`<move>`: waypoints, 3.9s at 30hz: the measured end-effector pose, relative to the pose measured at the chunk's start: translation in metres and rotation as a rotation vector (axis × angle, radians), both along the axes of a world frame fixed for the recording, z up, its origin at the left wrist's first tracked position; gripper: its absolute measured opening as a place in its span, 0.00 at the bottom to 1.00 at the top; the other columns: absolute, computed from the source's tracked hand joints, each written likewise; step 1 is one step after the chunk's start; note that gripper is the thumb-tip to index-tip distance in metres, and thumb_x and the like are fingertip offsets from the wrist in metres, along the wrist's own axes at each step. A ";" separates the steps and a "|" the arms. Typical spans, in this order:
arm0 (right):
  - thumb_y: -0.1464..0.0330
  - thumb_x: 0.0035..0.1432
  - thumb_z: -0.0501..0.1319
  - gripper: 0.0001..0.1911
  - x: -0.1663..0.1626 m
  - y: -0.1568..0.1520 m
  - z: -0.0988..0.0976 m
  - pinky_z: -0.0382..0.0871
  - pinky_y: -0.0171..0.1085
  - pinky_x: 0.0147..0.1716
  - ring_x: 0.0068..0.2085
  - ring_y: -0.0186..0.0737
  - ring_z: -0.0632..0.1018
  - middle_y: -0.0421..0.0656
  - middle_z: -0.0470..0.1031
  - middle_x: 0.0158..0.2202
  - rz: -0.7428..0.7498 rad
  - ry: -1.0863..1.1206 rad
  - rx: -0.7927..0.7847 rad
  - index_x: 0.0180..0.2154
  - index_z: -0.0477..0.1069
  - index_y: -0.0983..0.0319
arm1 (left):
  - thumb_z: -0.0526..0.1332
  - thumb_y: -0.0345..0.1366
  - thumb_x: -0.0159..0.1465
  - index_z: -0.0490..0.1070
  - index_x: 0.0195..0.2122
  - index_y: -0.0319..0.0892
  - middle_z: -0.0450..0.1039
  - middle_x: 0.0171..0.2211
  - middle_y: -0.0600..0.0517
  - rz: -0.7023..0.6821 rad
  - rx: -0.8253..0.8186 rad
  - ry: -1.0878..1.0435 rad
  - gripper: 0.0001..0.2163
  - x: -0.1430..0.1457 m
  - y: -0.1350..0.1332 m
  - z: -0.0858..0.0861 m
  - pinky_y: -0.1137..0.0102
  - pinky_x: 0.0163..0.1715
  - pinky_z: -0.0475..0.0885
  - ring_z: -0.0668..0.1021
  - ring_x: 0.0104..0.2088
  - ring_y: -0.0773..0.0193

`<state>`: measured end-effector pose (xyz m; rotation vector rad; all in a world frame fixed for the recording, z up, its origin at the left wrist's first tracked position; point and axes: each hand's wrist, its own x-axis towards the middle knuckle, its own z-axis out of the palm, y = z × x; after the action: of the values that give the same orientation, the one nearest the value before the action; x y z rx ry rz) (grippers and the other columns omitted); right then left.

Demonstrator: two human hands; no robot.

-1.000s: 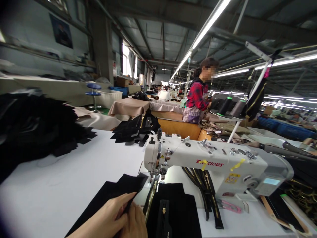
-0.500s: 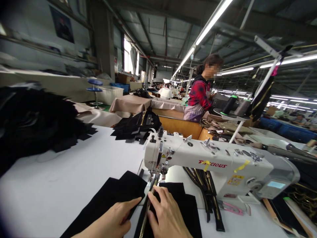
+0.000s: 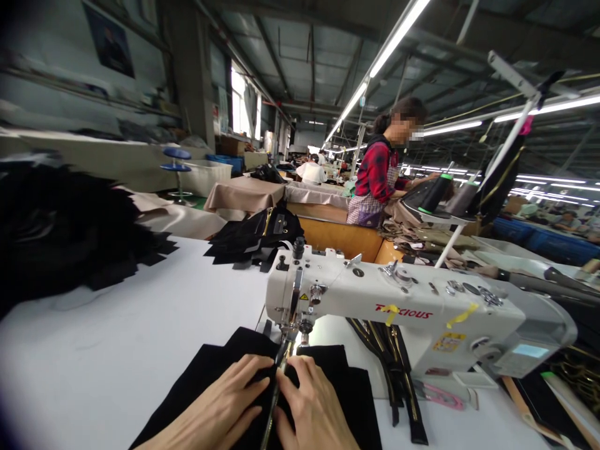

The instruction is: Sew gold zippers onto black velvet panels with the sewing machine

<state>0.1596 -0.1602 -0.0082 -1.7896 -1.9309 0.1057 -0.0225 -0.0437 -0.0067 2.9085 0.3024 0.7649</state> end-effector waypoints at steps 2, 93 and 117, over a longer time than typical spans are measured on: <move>0.77 0.53 0.60 0.27 0.000 0.001 -0.001 0.73 0.47 0.54 0.54 0.49 0.72 0.47 0.69 0.53 -0.002 -0.017 0.014 0.55 0.68 0.57 | 0.51 0.32 0.71 0.67 0.59 0.44 0.73 0.54 0.48 -0.058 0.042 -0.031 0.16 -0.007 0.000 0.014 0.66 0.57 0.72 0.76 0.55 0.60; 0.76 0.60 0.54 0.22 0.004 0.015 -0.015 0.75 0.51 0.52 0.54 0.52 0.74 0.52 0.71 0.55 -0.040 -0.083 0.173 0.55 0.68 0.65 | 0.54 0.22 0.61 0.64 0.61 0.42 0.70 0.59 0.51 -0.148 0.099 0.192 0.26 0.005 0.014 0.007 0.64 0.59 0.69 0.73 0.58 0.58; 0.79 0.50 0.59 0.30 0.008 0.006 -0.018 0.72 0.45 0.57 0.56 0.49 0.73 0.51 0.70 0.55 0.012 -0.028 0.106 0.57 0.68 0.64 | 0.52 0.22 0.64 0.63 0.61 0.42 0.69 0.59 0.45 -0.084 0.115 0.169 0.24 0.020 0.035 -0.013 0.57 0.56 0.72 0.74 0.58 0.52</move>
<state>0.1680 -0.1544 -0.0260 -1.7189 -1.9293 -0.0172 -0.0027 -0.0082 -0.0193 3.0780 0.1547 0.5421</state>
